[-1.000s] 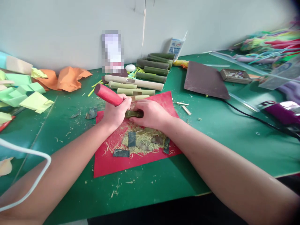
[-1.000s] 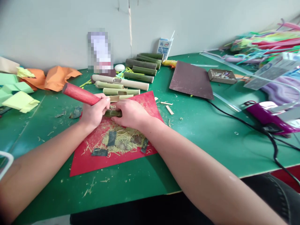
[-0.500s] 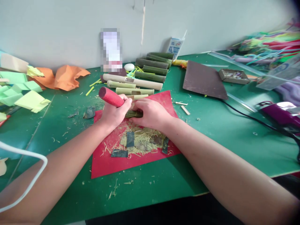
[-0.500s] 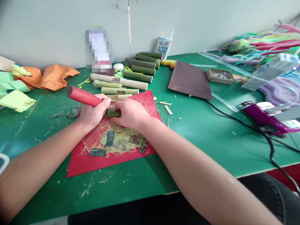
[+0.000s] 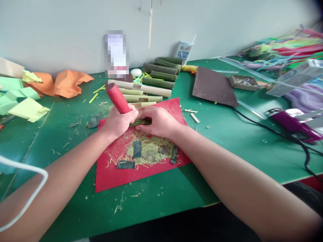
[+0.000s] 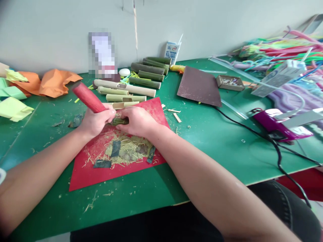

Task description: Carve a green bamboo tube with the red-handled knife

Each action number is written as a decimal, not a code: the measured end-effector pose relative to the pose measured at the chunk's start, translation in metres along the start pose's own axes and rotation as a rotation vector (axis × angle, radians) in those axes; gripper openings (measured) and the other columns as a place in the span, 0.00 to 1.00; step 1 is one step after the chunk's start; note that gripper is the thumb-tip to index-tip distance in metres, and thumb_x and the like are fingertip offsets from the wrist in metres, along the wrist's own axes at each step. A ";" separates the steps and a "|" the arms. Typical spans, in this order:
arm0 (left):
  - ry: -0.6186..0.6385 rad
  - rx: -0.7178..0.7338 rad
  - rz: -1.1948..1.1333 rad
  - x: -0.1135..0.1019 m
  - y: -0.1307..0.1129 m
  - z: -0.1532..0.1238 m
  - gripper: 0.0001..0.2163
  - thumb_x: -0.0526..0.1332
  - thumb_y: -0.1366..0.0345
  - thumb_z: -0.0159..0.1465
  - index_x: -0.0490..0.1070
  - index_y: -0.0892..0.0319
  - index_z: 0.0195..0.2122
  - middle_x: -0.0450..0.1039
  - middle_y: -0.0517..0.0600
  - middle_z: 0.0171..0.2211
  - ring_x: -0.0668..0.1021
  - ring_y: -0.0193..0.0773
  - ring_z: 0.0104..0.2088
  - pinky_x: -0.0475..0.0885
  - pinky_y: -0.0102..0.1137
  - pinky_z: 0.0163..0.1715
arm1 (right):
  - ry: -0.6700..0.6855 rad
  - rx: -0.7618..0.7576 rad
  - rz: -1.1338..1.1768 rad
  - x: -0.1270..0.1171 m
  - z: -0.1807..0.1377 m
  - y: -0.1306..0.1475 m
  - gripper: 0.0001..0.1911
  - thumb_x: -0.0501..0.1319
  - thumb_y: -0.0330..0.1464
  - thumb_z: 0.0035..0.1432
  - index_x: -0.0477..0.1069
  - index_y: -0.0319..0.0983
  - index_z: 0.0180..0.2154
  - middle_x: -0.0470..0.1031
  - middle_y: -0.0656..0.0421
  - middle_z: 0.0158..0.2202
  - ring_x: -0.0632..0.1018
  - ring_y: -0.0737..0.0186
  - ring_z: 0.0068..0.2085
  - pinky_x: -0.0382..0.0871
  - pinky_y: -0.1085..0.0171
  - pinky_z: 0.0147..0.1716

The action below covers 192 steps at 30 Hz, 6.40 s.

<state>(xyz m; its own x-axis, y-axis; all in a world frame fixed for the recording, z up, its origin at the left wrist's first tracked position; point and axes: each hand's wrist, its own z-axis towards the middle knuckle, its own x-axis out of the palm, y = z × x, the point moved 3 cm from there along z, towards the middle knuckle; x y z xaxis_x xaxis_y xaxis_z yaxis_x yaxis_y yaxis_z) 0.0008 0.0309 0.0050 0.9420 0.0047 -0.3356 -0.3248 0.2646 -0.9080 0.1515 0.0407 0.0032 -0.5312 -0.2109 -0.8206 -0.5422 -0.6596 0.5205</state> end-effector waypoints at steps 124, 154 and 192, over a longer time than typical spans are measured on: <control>-0.132 -0.020 -0.127 -0.006 -0.007 0.002 0.13 0.61 0.63 0.60 0.65 0.58 0.19 0.58 0.43 0.14 0.61 0.28 0.16 0.55 0.28 0.18 | -0.050 0.003 -0.067 -0.009 -0.003 0.000 0.14 0.64 0.27 0.47 0.75 0.39 0.40 0.75 0.53 0.43 0.73 0.54 0.44 0.65 0.58 0.42; -0.121 0.002 0.018 -0.006 -0.012 0.000 0.12 0.61 0.64 0.60 0.68 0.59 0.21 0.61 0.43 0.15 0.64 0.29 0.18 0.59 0.29 0.21 | -0.252 0.069 -0.053 -0.019 -0.006 -0.007 0.09 0.58 0.30 0.60 0.77 0.37 0.34 0.77 0.53 0.36 0.75 0.58 0.39 0.66 0.61 0.38; -0.090 0.028 0.096 -0.003 -0.018 -0.004 0.11 0.61 0.63 0.61 0.68 0.59 0.22 0.63 0.43 0.18 0.66 0.30 0.21 0.61 0.30 0.24 | 0.014 -0.006 -0.069 -0.015 -0.004 -0.004 0.10 0.63 0.35 0.57 0.78 0.37 0.39 0.80 0.53 0.38 0.76 0.57 0.40 0.66 0.60 0.40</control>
<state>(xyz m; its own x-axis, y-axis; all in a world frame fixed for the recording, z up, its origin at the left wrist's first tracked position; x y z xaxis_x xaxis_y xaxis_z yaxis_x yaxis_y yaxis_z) 0.0032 0.0219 0.0215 0.9108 0.1175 -0.3957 -0.4126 0.2853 -0.8651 0.1644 0.0438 0.0121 -0.4839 -0.1748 -0.8575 -0.5732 -0.6771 0.4615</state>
